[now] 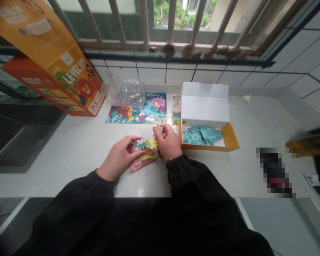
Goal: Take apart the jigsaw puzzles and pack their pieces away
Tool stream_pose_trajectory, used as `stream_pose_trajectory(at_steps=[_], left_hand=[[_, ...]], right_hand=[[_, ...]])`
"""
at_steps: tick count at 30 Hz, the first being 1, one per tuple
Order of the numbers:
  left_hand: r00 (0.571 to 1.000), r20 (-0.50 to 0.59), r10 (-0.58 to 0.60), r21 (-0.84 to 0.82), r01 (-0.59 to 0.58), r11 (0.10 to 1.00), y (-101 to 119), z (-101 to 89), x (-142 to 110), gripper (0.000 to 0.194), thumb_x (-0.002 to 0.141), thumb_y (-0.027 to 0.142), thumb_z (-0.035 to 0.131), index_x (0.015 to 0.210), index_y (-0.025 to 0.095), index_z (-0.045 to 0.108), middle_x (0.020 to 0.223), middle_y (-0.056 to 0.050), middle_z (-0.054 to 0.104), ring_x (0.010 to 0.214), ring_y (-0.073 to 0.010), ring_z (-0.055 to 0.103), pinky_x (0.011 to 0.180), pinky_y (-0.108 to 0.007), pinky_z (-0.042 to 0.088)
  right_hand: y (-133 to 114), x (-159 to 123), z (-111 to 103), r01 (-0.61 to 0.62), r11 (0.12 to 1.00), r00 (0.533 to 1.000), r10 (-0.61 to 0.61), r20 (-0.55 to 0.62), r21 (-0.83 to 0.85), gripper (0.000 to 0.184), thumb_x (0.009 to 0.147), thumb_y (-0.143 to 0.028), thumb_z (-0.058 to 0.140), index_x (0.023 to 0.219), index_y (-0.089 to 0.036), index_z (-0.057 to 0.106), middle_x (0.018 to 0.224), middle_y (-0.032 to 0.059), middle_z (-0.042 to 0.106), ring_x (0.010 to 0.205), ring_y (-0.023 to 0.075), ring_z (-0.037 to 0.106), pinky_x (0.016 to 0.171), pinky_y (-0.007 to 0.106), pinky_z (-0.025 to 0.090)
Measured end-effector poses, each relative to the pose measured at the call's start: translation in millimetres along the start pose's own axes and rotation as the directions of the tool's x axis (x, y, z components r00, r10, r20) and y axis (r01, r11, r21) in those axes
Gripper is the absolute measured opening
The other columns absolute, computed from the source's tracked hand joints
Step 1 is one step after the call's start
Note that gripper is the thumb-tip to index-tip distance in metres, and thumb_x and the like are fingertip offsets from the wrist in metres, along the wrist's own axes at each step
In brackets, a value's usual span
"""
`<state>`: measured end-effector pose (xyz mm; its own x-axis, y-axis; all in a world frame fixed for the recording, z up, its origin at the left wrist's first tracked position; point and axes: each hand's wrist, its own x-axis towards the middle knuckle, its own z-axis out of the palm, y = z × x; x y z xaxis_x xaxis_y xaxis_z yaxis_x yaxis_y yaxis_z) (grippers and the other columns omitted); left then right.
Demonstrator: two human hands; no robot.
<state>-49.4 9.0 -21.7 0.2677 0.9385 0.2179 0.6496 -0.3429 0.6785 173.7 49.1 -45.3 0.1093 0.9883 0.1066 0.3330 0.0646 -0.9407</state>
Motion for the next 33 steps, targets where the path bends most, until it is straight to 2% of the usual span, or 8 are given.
stream_pose_trajectory(at_steps=[5,11,14,18,21,23,27,33], left_hand=[[0.999,-0.035,-0.019,0.006,0.02,1.0,-0.3,-0.4,0.9,0.033,0.093,0.026,0.082,0.124,0.024,0.071,0.111,-0.004,0.073,0.101,-0.0241,0.07,0.094,-0.04,0.059],[0.994,-0.1,0.038,0.088,-0.029,0.996,1.8,-0.7,1.2,0.031,0.097,0.027,0.077,0.127,0.023,0.069,0.12,-0.009,0.073,0.114,-0.0283,0.069,0.103,-0.046,0.056],[0.978,-0.161,0.134,0.14,-0.112,0.984,9.1,-1.3,1.4,0.037,0.097,0.044,0.08,0.125,0.022,0.07,0.126,-0.011,0.074,0.124,-0.0325,0.064,0.111,-0.051,0.05],[0.985,-0.059,0.16,0.071,-0.155,0.985,21.8,7.9,3.6,0.044,0.096,0.065,0.076,0.108,0.023,0.072,0.11,-0.009,0.078,0.109,-0.0309,0.067,0.101,-0.048,0.052],[0.995,0.017,0.098,0.028,-0.099,0.995,27.1,18.4,5.6,0.04,0.101,0.058,0.071,0.083,0.023,0.065,0.089,-0.006,0.072,0.093,-0.027,0.066,0.086,-0.042,0.053],[0.999,0.031,0.023,-0.027,-0.023,0.999,26.7,22.2,5.8,0.037,0.102,0.048,0.069,0.077,0.023,0.062,0.082,-0.004,0.068,0.083,-0.0231,0.065,0.076,-0.037,0.052],[0.989,0.021,-0.146,-0.249,0.147,0.957,20.2,20.4,4.2,0.026,0.1,0.046,0.07,0.089,0.023,0.069,0.08,-0.001,0.071,0.07,-0.0182,0.064,0.064,-0.03,0.051],[0.946,0.054,-0.32,-0.53,0.299,0.793,15.9,16.3,3.8,0.034,0.097,0.055,0.074,0.108,0.023,0.07,0.077,0.001,0.072,0.05,-0.0135,0.058,0.046,-0.025,0.044]], right_hand=[[-0.5,1.0,1.6,0.001,0.989,1.0,0.001,-0.016,0.15,0.04,0.097,-0.062,0.067,0.114,-0.027,0.061,0.099,0.003,0.075,0.08,0.0211,0.074,0.07,0.032,0.058],[1.1,0.2,4.2,-0.034,0.987,0.999,0.032,0.013,0.154,0.038,0.098,-0.062,0.065,0.113,-0.027,0.06,0.095,0.0018,0.075,0.079,0.0207,0.074,0.07,0.032,0.057],[-2.5,-2.5,5.6,-0.009,0.993,0.999,0.015,-0.049,0.115,0.038,0.099,-0.061,0.063,0.115,-0.027,0.06,0.096,0.0016,0.074,0.077,0.0205,0.072,0.068,0.032,0.055],[-12.9,-8.6,10.8,0.075,0.995,0.99,-0.065,-0.129,0.072,0.037,0.102,-0.06,0.061,0.117,-0.027,0.059,0.1,0.0036,0.073,0.078,0.0211,0.071,0.073,0.035,0.057],[-15.8,-10.3,14.0,0.084,0.988,0.992,-0.071,-0.1,0.133,0.037,0.103,-0.061,0.061,0.118,-0.027,0.058,0.101,0.0039,0.073,0.08,0.0215,0.071,0.074,0.036,0.057],[-13.6,-9.1,14.7,0.052,0.979,0.995,-0.033,-0.098,0.199,0.039,0.102,-0.061,0.064,0.12,-0.028,0.058,0.099,0.0026,0.072,0.078,0.0204,0.071,0.07,0.034,0.057],[-6.8,-4.3,15.4,0.019,0.935,0.996,0.011,-0.083,0.355,0.044,0.098,-0.066,0.068,0.116,-0.027,0.06,0.095,0.0006,0.071,0.077,0.0174,0.069,0.066,0.03,0.058],[-8.7,-2.4,16.0,0.014,0.851,0.997,0.03,-0.075,0.525,0.045,0.092,-0.066,0.076,0.109,-0.027,0.063,0.095,-0.0002,0.071,0.088,0.0178,0.071,0.079,0.032,0.063]])
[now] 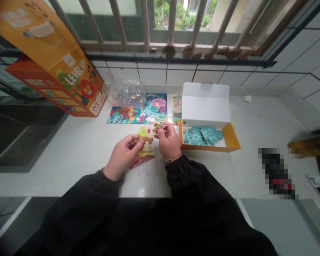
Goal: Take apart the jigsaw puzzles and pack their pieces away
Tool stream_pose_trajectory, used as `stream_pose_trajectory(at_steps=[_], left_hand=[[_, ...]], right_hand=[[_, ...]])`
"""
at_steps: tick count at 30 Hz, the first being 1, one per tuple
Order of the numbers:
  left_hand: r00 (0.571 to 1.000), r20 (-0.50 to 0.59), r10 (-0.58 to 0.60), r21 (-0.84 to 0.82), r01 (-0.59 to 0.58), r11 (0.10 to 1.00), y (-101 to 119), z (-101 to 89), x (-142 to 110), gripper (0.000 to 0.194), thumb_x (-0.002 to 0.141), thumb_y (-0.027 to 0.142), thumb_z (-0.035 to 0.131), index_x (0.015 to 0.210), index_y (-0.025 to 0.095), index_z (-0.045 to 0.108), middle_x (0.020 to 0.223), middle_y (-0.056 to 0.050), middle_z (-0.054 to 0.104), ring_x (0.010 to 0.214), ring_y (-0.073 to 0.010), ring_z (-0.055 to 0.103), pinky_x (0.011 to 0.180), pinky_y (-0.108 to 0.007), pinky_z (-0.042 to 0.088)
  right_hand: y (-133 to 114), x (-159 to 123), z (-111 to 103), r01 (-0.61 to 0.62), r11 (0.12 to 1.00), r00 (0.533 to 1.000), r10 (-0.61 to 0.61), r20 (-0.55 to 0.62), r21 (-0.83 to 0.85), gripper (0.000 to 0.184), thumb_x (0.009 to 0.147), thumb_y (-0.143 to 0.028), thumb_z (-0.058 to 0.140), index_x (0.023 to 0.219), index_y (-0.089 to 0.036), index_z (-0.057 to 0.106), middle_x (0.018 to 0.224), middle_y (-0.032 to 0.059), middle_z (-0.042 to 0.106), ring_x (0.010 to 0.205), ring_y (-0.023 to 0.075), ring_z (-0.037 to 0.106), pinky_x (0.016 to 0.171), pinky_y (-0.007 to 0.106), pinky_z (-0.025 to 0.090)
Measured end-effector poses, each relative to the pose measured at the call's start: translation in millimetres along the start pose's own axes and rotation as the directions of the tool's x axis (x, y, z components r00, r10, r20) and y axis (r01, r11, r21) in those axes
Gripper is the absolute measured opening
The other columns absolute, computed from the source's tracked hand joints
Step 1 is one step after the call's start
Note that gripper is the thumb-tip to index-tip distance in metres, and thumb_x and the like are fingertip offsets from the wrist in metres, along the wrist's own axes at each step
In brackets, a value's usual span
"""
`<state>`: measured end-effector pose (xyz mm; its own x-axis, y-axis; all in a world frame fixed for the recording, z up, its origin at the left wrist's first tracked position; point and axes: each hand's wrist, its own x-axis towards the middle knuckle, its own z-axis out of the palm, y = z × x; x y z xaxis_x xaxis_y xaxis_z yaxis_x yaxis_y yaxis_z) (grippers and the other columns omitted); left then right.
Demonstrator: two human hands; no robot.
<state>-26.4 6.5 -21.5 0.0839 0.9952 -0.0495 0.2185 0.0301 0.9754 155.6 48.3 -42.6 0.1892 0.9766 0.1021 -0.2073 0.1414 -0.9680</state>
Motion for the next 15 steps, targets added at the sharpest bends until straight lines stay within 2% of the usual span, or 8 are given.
stream_pose_trajectory(at_steps=[3,7,10,12,15], left_hand=[[0.999,-0.011,-0.034,-0.048,0.033,0.998,-0.1,0.6,-0.1,0.036,0.097,0.056,0.074,0.114,0.023,0.07,0.077,0.001,0.071,0.05,-0.0143,0.061,0.044,-0.025,0.043],[1.0,-0.028,-0.01,-0.071,0.008,0.997,-1.2,-0.2,0.3,0.034,0.097,0.051,0.075,0.117,0.023,0.072,0.084,-0.001,0.075,0.058,-0.0156,0.065,0.051,-0.026,0.049],[0.999,-0.041,-0.013,-0.061,0.01,0.998,-0.5,-1.5,0.7,0.031,0.098,0.049,0.072,0.115,0.023,0.074,0.089,-0.003,0.077,0.061,-0.0167,0.066,0.053,-0.027,0.05],[0.998,-0.07,-0.002,-0.037,0.0,0.999,0.9,-1.9,0.6,0.027,0.098,0.047,0.072,0.11,0.023,0.077,0.09,-0.004,0.078,0.069,-0.0199,0.071,0.058,-0.029,0.054],[0.997,-0.07,-0.038,-0.078,0.033,0.996,2.6,-1.4,0.3,0.026,0.097,0.047,0.072,0.108,0.024,0.077,0.081,-0.003,0.076,0.067,-0.0219,0.071,0.057,-0.031,0.054]], right_hand=[[-3.1,0.1,-0.8,0.014,1.0,1.0,-0.014,-0.003,0.007,0.041,0.091,-0.063,0.079,0.104,-0.026,0.067,0.094,0.0003,0.072,0.092,0.017,0.072,0.086,0.032,0.062],[-9.1,1.7,-3.9,-0.158,0.974,0.987,0.159,0.008,0.161,0.043,0.082,-0.06,0.086,0.097,-0.024,0.069,0.092,0.0006,0.071,0.092,0.0178,0.072,0.078,0.03,0.063],[-15.0,2.3,-6.1,-0.251,0.926,0.966,0.26,0.006,0.283,0.039,0.081,-0.055,0.088,0.098,-0.024,0.07,0.107,0.0038,0.076,0.095,0.0181,0.073,0.073,0.028,0.064],[-17.4,1.2,-6.2,-0.319,0.909,0.947,0.312,0.071,0.268,0.038,0.081,-0.052,0.088,0.099,-0.024,0.073,0.117,0.0058,0.077,0.097,0.0186,0.074,0.074,0.028,0.065],[-16.7,-2.0,-3.9,-0.41,0.9,0.903,0.379,0.202,0.146,0.041,0.077,-0.054,0.091,0.096,-0.021,0.077,0.104,0.0056,0.077,0.092,0.0186,0.073,0.075,0.029,0.064]])
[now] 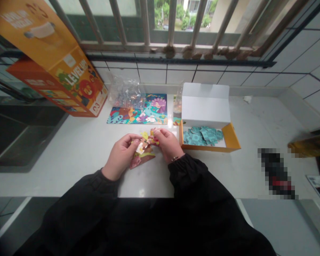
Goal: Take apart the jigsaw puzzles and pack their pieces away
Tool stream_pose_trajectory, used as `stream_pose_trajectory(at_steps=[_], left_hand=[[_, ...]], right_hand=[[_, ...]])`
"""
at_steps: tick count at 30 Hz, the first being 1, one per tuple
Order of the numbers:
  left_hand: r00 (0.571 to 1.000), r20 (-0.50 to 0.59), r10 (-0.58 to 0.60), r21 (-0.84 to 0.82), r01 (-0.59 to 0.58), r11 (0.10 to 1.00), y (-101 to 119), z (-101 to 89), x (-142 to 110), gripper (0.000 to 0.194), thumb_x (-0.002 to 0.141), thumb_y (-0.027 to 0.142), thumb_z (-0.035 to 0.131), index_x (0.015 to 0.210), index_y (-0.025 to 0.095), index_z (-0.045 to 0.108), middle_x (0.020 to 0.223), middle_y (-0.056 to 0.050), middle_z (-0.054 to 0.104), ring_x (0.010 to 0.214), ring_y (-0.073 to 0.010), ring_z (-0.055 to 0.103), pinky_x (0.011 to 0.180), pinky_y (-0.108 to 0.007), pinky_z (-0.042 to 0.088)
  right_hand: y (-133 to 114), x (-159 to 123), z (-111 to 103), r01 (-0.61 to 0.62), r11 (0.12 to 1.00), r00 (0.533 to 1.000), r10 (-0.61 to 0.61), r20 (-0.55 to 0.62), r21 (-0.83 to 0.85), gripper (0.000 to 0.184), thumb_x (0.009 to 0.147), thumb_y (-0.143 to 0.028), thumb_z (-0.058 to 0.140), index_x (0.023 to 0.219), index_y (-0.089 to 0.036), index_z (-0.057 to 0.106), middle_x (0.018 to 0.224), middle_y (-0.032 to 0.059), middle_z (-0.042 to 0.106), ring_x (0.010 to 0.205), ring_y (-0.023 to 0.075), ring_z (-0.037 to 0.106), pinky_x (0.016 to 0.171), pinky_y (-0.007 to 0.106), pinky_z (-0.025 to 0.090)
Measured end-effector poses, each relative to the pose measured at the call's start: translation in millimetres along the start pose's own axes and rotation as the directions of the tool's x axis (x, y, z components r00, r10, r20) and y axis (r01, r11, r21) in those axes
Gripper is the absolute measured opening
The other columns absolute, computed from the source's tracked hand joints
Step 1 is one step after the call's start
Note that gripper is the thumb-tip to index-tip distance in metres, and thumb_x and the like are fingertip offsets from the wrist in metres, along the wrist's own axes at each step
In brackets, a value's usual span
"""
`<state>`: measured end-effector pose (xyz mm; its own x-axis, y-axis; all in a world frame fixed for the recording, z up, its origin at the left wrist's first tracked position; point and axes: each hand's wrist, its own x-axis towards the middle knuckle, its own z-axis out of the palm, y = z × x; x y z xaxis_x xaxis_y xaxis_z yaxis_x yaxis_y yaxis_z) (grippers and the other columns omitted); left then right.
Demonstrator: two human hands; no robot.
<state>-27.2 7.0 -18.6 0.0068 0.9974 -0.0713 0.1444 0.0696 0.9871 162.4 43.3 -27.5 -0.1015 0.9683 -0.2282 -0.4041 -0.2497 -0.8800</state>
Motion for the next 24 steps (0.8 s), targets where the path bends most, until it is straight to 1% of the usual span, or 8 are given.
stream_pose_trajectory(at_steps=[3,7,9,12,14,17,20,24], left_hand=[[1.0,-0.014,-0.001,-0.013,0.001,1.0,-1.1,0.7,1.0,0.031,0.096,0.047,0.074,0.117,0.023,0.076,0.084,-0.003,0.076,0.066,-0.021,0.07,0.059,-0.032,0.056],[0.998,-0.025,0.063,-0.032,-0.063,0.997,-6.2,0.7,3.9,0.056,0.093,0.041,0.079,0.145,0.026,0.067,0.103,-0.005,0.079,0.082,-0.0218,0.075,0.074,-0.035,0.063],[0.998,-0.026,0.053,-0.016,-0.053,0.998,-8.2,0.4,4.4,0.049,0.093,0.039,0.079,0.139,0.026,0.07,0.103,-0.005,0.078,0.085,-0.0228,0.076,0.077,-0.036,0.064],[0.999,-0.031,0.022,0.035,-0.021,0.999,-9.4,-0.8,4.4,0.025,0.094,0.037,0.075,0.116,0.025,0.077,0.097,-0.005,0.078,0.083,-0.0237,0.077,0.074,-0.037,0.064],[0.999,-0.041,0.034,0.031,-0.033,0.999,-9.4,-1.6,4.5,0.018,0.094,0.035,0.073,0.108,0.025,0.077,0.101,-0.006,0.079,0.083,-0.0235,0.077,0.073,-0.037,0.064],[0.997,-0.055,0.05,-0.02,-0.051,0.998,-8.6,-1.0,4.1,0.015,0.09,0.033,0.074,0.102,0.025,0.077,0.108,-0.008,0.079,0.081,-0.0219,0.077,0.07,-0.036,0.064],[0.999,-0.017,-0.042,-0.101,0.041,0.994,-5.9,1.3,2.4,0.018,0.091,0.036,0.075,0.104,0.024,0.075,0.092,-0.005,0.078,0.069,-0.0201,0.074,0.061,-0.033,0.061],[0.998,-0.004,-0.066,-0.231,0.063,0.971,0.1,2.9,1.0,0.021,0.088,0.031,0.076,0.106,0.021,0.073,0.094,-0.004,0.079,0.084,-0.0211,0.078,0.075,-0.032,0.064]], right_hand=[[4.2,-0.1,1.3,0.01,0.997,1.0,-0.008,0.025,-0.072,0.044,0.075,-0.058,0.091,0.094,-0.021,0.076,0.088,0.0015,0.074,0.083,0.0161,0.07,0.073,0.027,0.06],[5.3,1.8,-1.8,0.097,0.984,0.994,-0.104,-0.036,-0.152,0.042,0.079,-0.058,0.087,0.1,-0.023,0.077,0.088,0.0016,0.077,0.084,0.0172,0.072,0.064,0.025,0.052],[4.8,2.4,-3.8,0.169,0.967,0.983,-0.18,-0.044,-0.192,0.041,0.083,-0.057,0.084,0.107,-0.024,0.077,0.094,0.0033,0.08,0.089,0.0193,0.074,0.063,0.026,0.051],[5.1,2.5,-5.7,0.29,0.928,0.954,-0.299,-0.003,-0.235,0.038,0.089,-0.056,0.081,0.111,-0.026,0.077,0.108,0.0052,0.082,0.091,0.02,0.077,0.064,0.028,0.053],[6.1,2.8,-6.0,0.351,0.904,0.933,-0.359,0.013,-0.245,0.037,0.092,-0.056,0.08,0.113,-0.026,0.076,0.111,0.0055,0.082,0.092,0.0203,0.078,0.066,0.029,0.055],[6.9,2.9,-5.8,0.416,0.876,0.905,-0.426,0.015,-0.246,0.036,0.093,-0.056,0.081,0.114,-0.027,0.075,0.106,0.0051,0.083,0.096,0.0225,0.08,0.074,0.033,0.061],[5.2,0.5,-5.0,0.489,0.819,0.87,-0.484,0.096,-0.299,0.028,0.095,-0.049,0.081,0.111,-0.027,0.078,0.113,0.0061,0.083,0.108,0.0244,0.08,0.092,0.04,0.065],[1.2,-6.6,-3.5,0.597,0.641,0.798,-0.534,0.279,-0.482,0.013,0.098,-0.031,0.073,0.107,-0.029,0.083,0.122,0.0053,0.084,0.12,0.0246,0.077,0.11,0.045,0.06]])
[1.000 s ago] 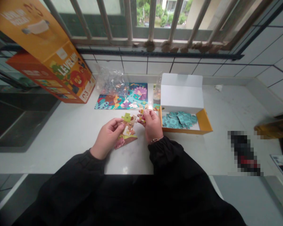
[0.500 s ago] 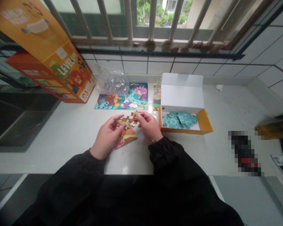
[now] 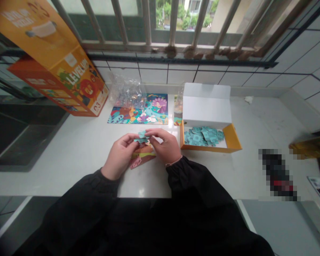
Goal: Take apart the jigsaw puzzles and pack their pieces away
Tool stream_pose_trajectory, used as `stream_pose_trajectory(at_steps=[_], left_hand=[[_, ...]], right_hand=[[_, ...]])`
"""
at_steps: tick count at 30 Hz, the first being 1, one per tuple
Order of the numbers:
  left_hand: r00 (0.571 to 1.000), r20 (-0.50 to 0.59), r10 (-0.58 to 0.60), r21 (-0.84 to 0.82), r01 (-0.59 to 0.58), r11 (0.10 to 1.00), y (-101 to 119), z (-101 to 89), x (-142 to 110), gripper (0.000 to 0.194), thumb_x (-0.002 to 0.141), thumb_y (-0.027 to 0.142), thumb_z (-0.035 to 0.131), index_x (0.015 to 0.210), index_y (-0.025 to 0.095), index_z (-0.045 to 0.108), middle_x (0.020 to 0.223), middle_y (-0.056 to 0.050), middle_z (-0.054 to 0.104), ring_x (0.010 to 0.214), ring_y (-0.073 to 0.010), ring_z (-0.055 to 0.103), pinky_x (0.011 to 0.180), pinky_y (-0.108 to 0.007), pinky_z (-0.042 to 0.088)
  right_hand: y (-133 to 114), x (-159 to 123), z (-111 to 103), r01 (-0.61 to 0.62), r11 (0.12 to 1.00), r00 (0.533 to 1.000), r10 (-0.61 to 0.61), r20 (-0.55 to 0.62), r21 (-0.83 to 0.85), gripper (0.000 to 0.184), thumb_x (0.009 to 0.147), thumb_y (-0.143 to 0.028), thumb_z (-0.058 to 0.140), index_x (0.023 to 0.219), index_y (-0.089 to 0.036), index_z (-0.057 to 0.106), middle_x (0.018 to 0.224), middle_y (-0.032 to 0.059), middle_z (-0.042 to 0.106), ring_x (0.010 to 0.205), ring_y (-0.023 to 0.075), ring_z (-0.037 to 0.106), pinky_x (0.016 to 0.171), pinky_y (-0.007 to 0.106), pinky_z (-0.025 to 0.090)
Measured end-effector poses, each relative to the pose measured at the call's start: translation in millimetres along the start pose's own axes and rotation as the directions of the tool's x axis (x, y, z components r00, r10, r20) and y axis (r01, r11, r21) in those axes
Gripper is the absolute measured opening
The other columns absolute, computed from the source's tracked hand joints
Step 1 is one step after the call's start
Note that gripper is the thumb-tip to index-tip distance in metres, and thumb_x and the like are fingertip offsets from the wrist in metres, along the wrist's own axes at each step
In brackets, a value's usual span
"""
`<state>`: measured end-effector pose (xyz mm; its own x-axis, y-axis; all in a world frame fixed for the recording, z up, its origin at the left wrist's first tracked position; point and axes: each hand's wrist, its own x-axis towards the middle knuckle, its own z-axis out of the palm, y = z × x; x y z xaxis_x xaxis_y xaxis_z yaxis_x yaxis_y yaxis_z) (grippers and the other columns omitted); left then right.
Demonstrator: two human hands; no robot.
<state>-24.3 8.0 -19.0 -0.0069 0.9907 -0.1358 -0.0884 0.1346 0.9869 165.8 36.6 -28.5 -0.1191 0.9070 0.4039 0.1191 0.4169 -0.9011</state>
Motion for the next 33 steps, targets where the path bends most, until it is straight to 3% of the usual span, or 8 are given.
stream_pose_trajectory(at_steps=[4,9,14,18,22,27,29,33], left_hand=[[1.0,0.022,0.008,-0.207,-0.004,0.978,3.2,0.3,0.5,0.022,0.094,0.036,0.068,0.109,0.02,0.065,0.103,-0.005,0.078,0.094,-0.0201,0.078,0.089,-0.037,0.066],[1.0,-0.01,-0.002,-0.129,0.001,0.992,-1.7,0.4,2.8,0.05,0.091,0.04,0.082,0.122,0.025,0.046,0.098,-0.001,0.077,0.075,-0.0165,0.076,0.073,-0.03,0.063],[0.989,-0.117,0.096,-0.054,-0.102,0.993,-11.9,-5.6,10.9,0.055,0.091,0.031,0.079,0.134,0.026,0.044,0.104,-0.003,0.079,0.083,-0.0181,0.078,0.078,-0.032,0.065],[0.982,-0.151,0.112,0.026,-0.11,0.994,-17.6,-11.8,17.2,0.06,0.094,0.036,0.076,0.146,0.025,0.048,0.112,-0.005,0.078,0.082,-0.017,0.077,0.075,-0.031,0.065],[0.979,-0.181,0.095,0.034,-0.091,0.995,-21.3,-14.4,20.6,0.053,0.093,0.035,0.076,0.141,0.022,0.055,0.111,-0.005,0.078,0.074,-0.0142,0.074,0.069,-0.027,0.065],[0.988,-0.156,0.003,-0.012,-0.005,1.0,-20.0,-9.7,17.5,0.051,0.092,0.033,0.078,0.137,0.023,0.056,0.11,-0.005,0.078,0.078,-0.0167,0.077,0.072,-0.032,0.068],[0.995,-0.087,-0.046,-0.052,0.041,0.998,-16.1,-5.9,13.4,0.051,0.092,0.033,0.079,0.137,0.022,0.056,0.107,-0.004,0.077,0.08,-0.0166,0.077,0.077,-0.033,0.069],[0.998,0.019,-0.063,-0.132,0.065,0.989,-7.6,-1.3,6.7,0.048,0.097,0.042,0.074,0.138,0.022,0.059,0.103,-0.003,0.075,0.088,-0.0177,0.078,0.084,-0.036,0.069]], right_hand=[[-4.2,-2.3,0.8,0.043,0.992,0.996,-0.034,0.081,-0.115,0.03,0.097,-0.017,0.061,0.109,-0.032,0.084,0.129,0.0013,0.082,0.129,0.024,0.075,0.122,0.049,0.053],[-4.3,-2.3,2.3,0.08,0.983,0.983,-0.051,0.178,-0.163,0.037,0.092,-0.009,0.054,0.101,-0.031,0.082,0.126,0.0007,0.083,0.127,0.0236,0.076,0.119,0.048,0.056],[3.1,-4.8,8.0,0.048,0.876,0.999,-0.036,0.034,-0.48,0.022,0.097,-0.028,0.071,0.117,-0.023,0.079,0.133,0.0156,0.075,0.133,0.0341,0.064,0.119,0.056,0.049],[14.0,-9.3,15.8,-0.019,0.752,0.995,0.078,0.061,-0.659,0.046,0.086,-0.042,0.089,0.124,-0.019,0.075,0.147,0.022,0.064,0.139,0.0427,0.054,0.117,0.062,0.046],[17.9,-7.3,14.1,-0.031,0.795,0.992,0.098,0.077,-0.606,0.035,0.086,-0.032,0.087,0.115,-0.021,0.072,0.135,0.0166,0.07,0.129,0.0369,0.061,0.113,0.055,0.049],[8.5,-1.3,5.1,-0.074,0.916,0.997,0.058,-0.053,-0.393,0.002,0.098,-0.026,0.068,0.098,-0.026,0.066,0.098,0.0042,0.072,0.092,0.0237,0.068,0.087,0.039,0.056],[3.2,-0.4,4.2,0.003,0.935,0.998,-0.023,-0.052,-0.356,0.003,0.099,-0.026,0.067,0.096,-0.027,0.067,0.1,0.005,0.072,0.096,0.0242,0.068,0.088,0.039,0.056],[-3.0,0.3,7.1,0.116,0.937,0.99,-0.082,0.113,-0.331,0.008,0.099,-0.024,0.067,0.097,-0.028,0.073,0.107,0.0068,0.077,0.111,0.0272,0.07,0.102,0.045,0.054]])
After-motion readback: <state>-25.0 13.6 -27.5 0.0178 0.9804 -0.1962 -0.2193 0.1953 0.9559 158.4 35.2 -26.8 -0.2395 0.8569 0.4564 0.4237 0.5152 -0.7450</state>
